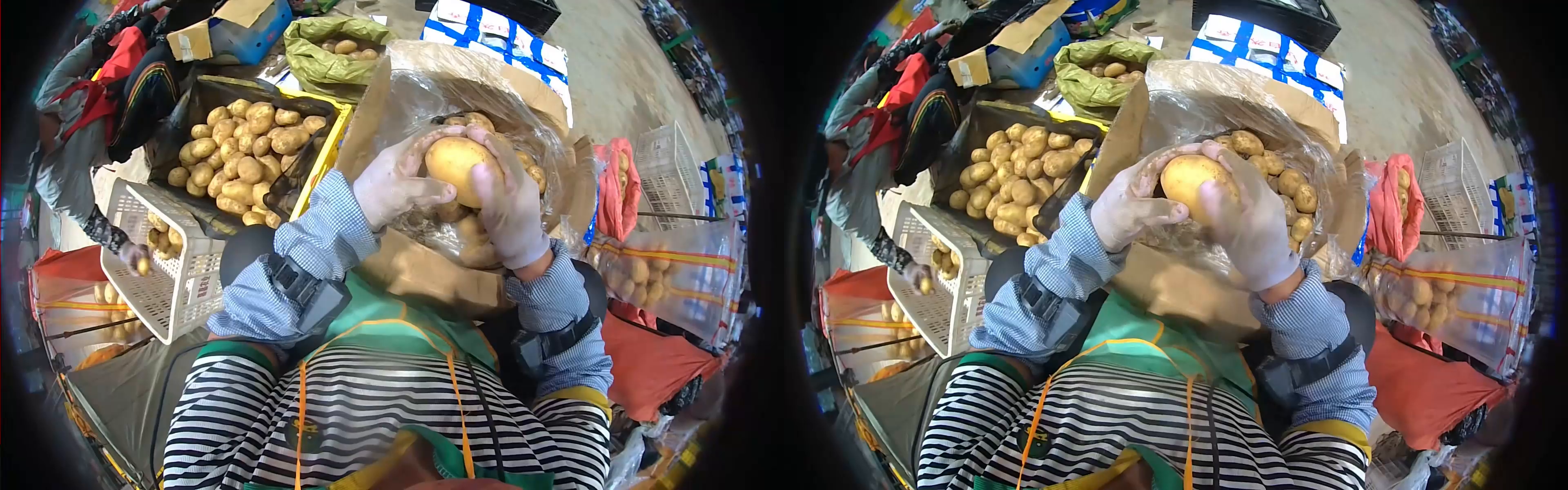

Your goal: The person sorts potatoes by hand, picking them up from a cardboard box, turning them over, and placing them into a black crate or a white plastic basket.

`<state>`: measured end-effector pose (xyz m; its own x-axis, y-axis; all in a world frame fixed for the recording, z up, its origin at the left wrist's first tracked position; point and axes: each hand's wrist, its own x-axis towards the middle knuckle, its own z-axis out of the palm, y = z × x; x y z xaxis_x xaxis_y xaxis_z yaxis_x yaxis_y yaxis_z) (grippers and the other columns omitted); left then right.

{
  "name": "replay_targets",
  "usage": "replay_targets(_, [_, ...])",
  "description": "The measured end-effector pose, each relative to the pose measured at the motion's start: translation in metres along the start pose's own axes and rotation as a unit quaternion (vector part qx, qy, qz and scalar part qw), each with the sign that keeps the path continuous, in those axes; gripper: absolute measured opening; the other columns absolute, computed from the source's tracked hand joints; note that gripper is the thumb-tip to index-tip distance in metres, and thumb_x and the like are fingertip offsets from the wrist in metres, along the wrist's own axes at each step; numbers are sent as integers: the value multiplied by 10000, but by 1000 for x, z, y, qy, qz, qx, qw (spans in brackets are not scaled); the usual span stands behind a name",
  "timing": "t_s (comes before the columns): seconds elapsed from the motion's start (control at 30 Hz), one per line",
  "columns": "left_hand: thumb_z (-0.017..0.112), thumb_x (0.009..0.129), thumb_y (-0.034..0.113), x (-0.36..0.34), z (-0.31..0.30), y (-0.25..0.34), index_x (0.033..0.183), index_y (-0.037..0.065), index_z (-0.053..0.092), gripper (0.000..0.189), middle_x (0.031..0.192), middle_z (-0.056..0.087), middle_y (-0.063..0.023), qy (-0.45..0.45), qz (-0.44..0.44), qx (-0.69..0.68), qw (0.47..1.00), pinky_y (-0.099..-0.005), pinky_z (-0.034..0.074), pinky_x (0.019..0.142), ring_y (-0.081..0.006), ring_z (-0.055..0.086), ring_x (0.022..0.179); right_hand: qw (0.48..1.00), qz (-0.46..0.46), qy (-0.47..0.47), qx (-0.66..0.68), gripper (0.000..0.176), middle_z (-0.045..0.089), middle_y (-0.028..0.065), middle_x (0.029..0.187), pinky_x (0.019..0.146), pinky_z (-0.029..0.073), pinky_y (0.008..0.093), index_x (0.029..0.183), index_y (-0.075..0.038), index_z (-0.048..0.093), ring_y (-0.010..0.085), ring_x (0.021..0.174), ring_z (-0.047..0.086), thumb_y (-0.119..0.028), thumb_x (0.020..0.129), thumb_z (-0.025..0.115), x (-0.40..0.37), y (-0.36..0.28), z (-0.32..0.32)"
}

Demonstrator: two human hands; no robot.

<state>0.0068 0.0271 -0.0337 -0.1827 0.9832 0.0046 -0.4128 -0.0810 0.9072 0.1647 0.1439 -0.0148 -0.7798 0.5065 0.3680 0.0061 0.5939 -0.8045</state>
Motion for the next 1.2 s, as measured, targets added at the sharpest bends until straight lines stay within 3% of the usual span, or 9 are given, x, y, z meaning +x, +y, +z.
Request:
replay_targets(0.17, [729, 723, -21, 3, -6, 0, 1447, -5, 366, 810, 1447, 443, -112, 10, 75, 54, 996, -329, 343, 1114, -196, 432, 1328, 997, 54, 5, 63, 392, 600, 180, 1248, 878, 524, 334, 1332, 11, 491, 228, 1082, 626, -147, 979, 552, 14, 16, 3])
replay_targets(0.27, [739, 720, -6, 1, -10, 2, 1462, -9, 339, 844, 1476, 416, -128, 45, 125, 101, 986, -333, 323, 1133, -205, 403, 1360, 835, 407, -47, 367, 505, 513, 206, 1337, 955, 496, 309, 1395, 31, 407, 254, 1130, 600, -255, 997, 529, 18, -4, 1])
replay_targets(0.37, [754, 717, 38, -4, -17, 14, 1477, -16, 309, 883, 1507, 377, -140, 65, 99, 168, 979, -337, 297, 1150, -213, 369, 1388, 900, 238, -70, 359, 517, 512, 205, 1335, 992, 477, 347, 1377, 37, 418, 272, 1193, 557, -192, 952, 602, 13, 14, 6])
replay_targets(0.4, [757, 716, 54, -6, -16, 19, 1479, -13, 308, 887, 1510, 371, -139, 47, 88, 147, 984, -339, 288, 1154, -213, 358, 1394, 991, -16, -88, 96, 505, 483, 209, 1360, 1021, 456, 390, 1360, 41, 429, 284, 1245, 515, -125, 923, 622, 16, 23, 9])
replay_targets(0.5, [762, 711, 76, -8, -19, 20, 1480, -8, 309, 897, 1513, 365, -136, 26, 100, 169, 980, -343, 275, 1159, -213, 340, 1403, 987, -84, -48, 124, 478, 448, 207, 1395, 1081, 390, 409, 1341, 56, 441, 297, 1285, 473, -112, 925, 607, 14, 27, 16])
replay_targets(0.6, [766, 698, 79, -7, -19, 18, 1478, 2, 321, 902, 1500, 379, -130, 29, 112, 170, 979, -344, 281, 1154, -214, 350, 1396, 976, 54, -33, 208, 562, 413, 200, 1427, 1115, 348, 404, 1370, 48, 412, 294, 1316, 432, -63, 874, 651, 16, 4, 9])
replay_targets(0.77, [762, 664, 58, -7, -16, 27, 1465, 7, 348, 903, 1460, 429, -115, 1, 18, -8, 1000, -340, 324, 1129, -213, 405, 1359, 993, -3, -54, 108, 697, 430, 172, 1403, 1106, 365, 401, 1427, 22, 348, 264, 1336, 405, -50, 820, 683, 13, -10, 6])
replay_targets(0.93, [728, 622, -6, -2, -21, 25, 1452, 14, 369, 904, 1429, 468, -102, 14, 128, 54, 990, -351, 344, 1127, -207, 440, 1336, 863, 350, -63, 359, 749, 459, 132, 1367, 945, 491, 304, 1446, 30, 332, 194, 1189, 518, 34, 783, 680, 7, -14, -1])
replay_targets(1.2, [680, 670, -53, -1, -15, 13, 1448, 32, 374, 840, 1469, 415, -96, 45, 146, 170, 974, -338, 318, 1146, -208, 400, 1368, 940, 167, 15, 296, 730, 552, 106, 1227, 849, 511, 250, 1454, 9, 345, 133, 1006, 568, 15, 811, 690, 6, -19, 8])
